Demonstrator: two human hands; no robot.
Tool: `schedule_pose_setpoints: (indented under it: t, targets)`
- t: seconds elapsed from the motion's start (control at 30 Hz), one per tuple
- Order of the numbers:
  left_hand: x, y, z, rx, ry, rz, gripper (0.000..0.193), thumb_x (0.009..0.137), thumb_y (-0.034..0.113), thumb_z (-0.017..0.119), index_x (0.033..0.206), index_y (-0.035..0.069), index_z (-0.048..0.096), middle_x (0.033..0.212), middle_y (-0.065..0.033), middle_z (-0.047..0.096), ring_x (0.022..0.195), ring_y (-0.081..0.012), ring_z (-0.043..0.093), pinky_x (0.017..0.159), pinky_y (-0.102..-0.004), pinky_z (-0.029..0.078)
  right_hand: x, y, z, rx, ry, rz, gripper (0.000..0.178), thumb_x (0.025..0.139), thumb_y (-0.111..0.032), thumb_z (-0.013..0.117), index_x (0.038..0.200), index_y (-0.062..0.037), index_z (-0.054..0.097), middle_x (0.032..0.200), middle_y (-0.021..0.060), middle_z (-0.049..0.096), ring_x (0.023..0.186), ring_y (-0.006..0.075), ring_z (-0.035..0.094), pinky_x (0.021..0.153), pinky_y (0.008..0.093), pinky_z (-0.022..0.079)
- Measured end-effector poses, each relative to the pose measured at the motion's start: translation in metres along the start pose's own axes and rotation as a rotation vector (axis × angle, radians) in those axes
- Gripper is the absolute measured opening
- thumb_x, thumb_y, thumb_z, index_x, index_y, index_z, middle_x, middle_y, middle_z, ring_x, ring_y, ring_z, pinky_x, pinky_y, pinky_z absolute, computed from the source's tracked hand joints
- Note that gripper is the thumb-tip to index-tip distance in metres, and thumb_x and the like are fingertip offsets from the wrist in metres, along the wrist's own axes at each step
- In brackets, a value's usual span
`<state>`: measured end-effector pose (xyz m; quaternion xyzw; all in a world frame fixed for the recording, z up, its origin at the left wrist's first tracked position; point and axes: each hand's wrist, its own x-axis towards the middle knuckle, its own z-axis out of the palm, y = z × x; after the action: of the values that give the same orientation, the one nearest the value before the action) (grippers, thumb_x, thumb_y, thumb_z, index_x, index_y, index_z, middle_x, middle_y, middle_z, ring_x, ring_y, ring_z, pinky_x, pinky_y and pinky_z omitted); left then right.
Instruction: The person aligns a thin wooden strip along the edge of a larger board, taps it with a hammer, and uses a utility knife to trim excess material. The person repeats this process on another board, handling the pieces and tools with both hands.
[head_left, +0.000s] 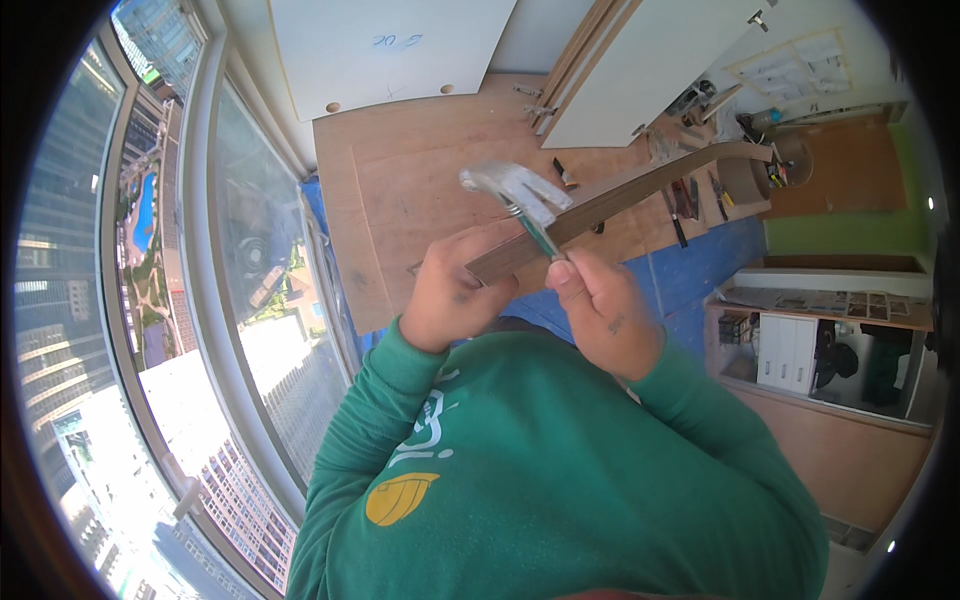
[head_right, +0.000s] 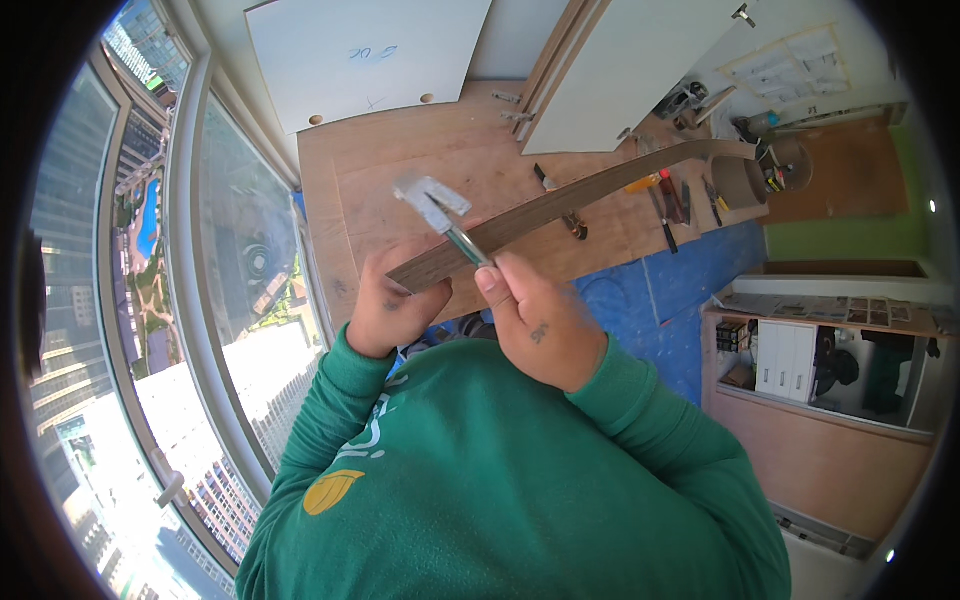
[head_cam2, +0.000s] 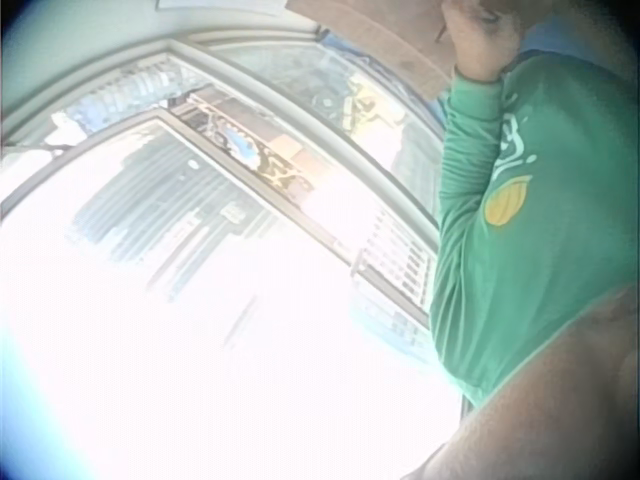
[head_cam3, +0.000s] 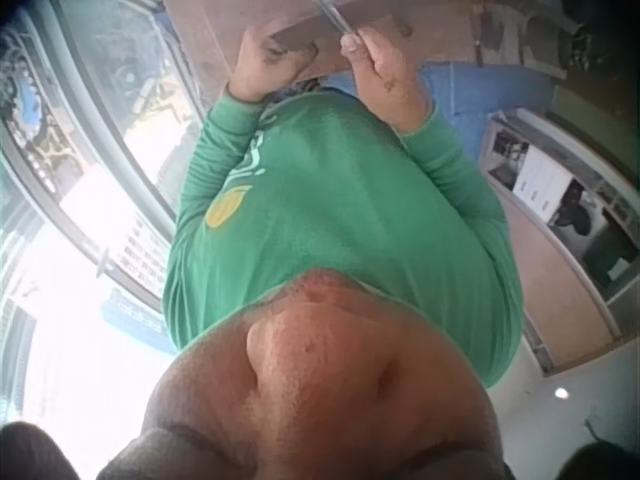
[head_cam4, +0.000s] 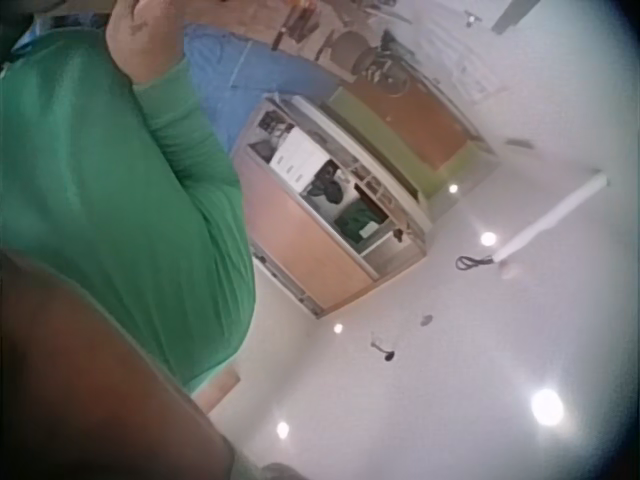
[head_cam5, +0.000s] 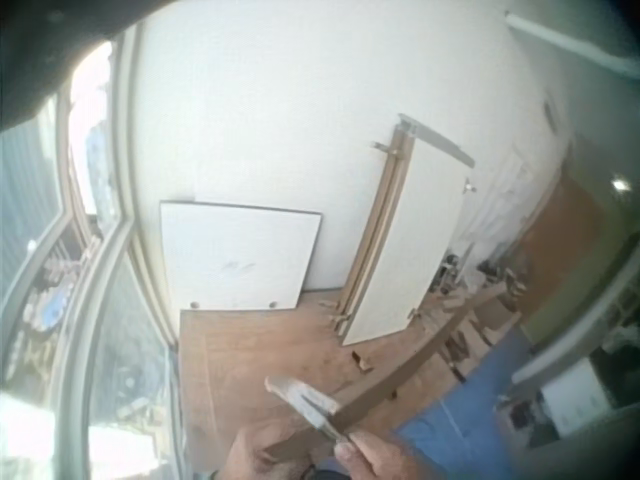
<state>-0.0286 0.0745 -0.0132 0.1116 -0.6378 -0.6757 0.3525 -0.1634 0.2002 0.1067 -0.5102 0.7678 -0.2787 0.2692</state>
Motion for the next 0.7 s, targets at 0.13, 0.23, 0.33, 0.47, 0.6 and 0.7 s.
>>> schedule_pose_setpoints:
  t: [0.13, 0.23, 0.33, 0.47, 0.6, 0.7]
  targets:
    - [0.003, 0.011, 0.002, 0.023, -0.008, 0.005, 0.063, 0.073, -0.009, 0.061, 0.135, 0.000, 0.071, 0.123, -0.0186, 0.077, 0.105, -0.0288, 0.075, 0.095, -0.0371, 0.057, 0.001, 0.005, -0.015, -0.009, 0.031, 0.095, 0.034, 0.114, -0.029, 0.053, 0.094, -0.0010, 0.055, 0.077, 0.0237, 0.062, 0.070, 0.0451, 0.062, 0.061, 0.0497, 0.046]
    - [0.002, 0.000, 0.003, -0.004, 0.007, 0.028, 0.061, 0.073, -0.008, 0.061, 0.132, 0.001, 0.072, 0.123, -0.0172, 0.077, 0.104, -0.0285, 0.075, 0.095, -0.0366, 0.057, -0.005, 0.002, -0.004, -0.020, -0.024, -0.030, 0.035, 0.114, -0.029, 0.052, 0.094, -0.0009, 0.054, 0.078, 0.0241, 0.062, 0.071, 0.0453, 0.062, 0.062, 0.0499, 0.046]
    - [0.001, -0.006, 0.002, 0.007, 0.035, 0.042, 0.059, 0.072, -0.009, 0.061, 0.129, 0.001, 0.073, 0.121, -0.0158, 0.078, 0.103, -0.0265, 0.075, 0.094, -0.0356, 0.057, -0.007, 0.000, 0.009, 0.017, -0.053, -0.121, 0.036, 0.114, -0.030, 0.052, 0.093, -0.0008, 0.055, 0.079, 0.0251, 0.062, 0.071, 0.0466, 0.062, 0.062, 0.0505, 0.046]
    - [0.005, 0.005, 0.002, 0.029, 0.043, -0.001, 0.063, 0.071, -0.007, 0.062, 0.132, 0.004, 0.074, 0.115, -0.0148, 0.079, 0.098, -0.0222, 0.075, 0.091, -0.0335, 0.057, -0.005, 0.023, -0.015, -0.023, 0.032, 0.061, 0.036, 0.114, -0.031, 0.052, 0.095, -0.0008, 0.058, 0.076, 0.0206, 0.061, 0.067, 0.0398, 0.060, 0.063, 0.0471, 0.047]
    - [0.008, 0.001, 0.000, 0.035, 0.040, 0.018, 0.064, 0.072, -0.006, 0.060, 0.134, 0.002, 0.074, 0.118, -0.0176, 0.079, 0.102, -0.0233, 0.076, 0.094, -0.0326, 0.057, 0.009, 0.112, -0.069, -0.004, 0.254, 0.235, 0.037, 0.114, -0.033, 0.053, 0.100, -0.0006, 0.063, 0.073, 0.0074, 0.055, 0.067, 0.0185, 0.053, 0.065, 0.0376, 0.047]
    - [0.013, 0.011, -0.002, 0.012, 0.019, -0.014, 0.064, 0.071, -0.006, 0.058, 0.133, -0.001, 0.073, 0.122, -0.0191, 0.078, 0.104, -0.0249, 0.076, 0.096, -0.0331, 0.056, 0.019, 0.117, -0.093, -0.011, 0.258, 0.294, 0.039, 0.114, -0.034, 0.053, 0.098, -0.0001, 0.061, 0.072, 0.0094, 0.055, 0.066, 0.0199, 0.053, 0.064, 0.0391, 0.046]
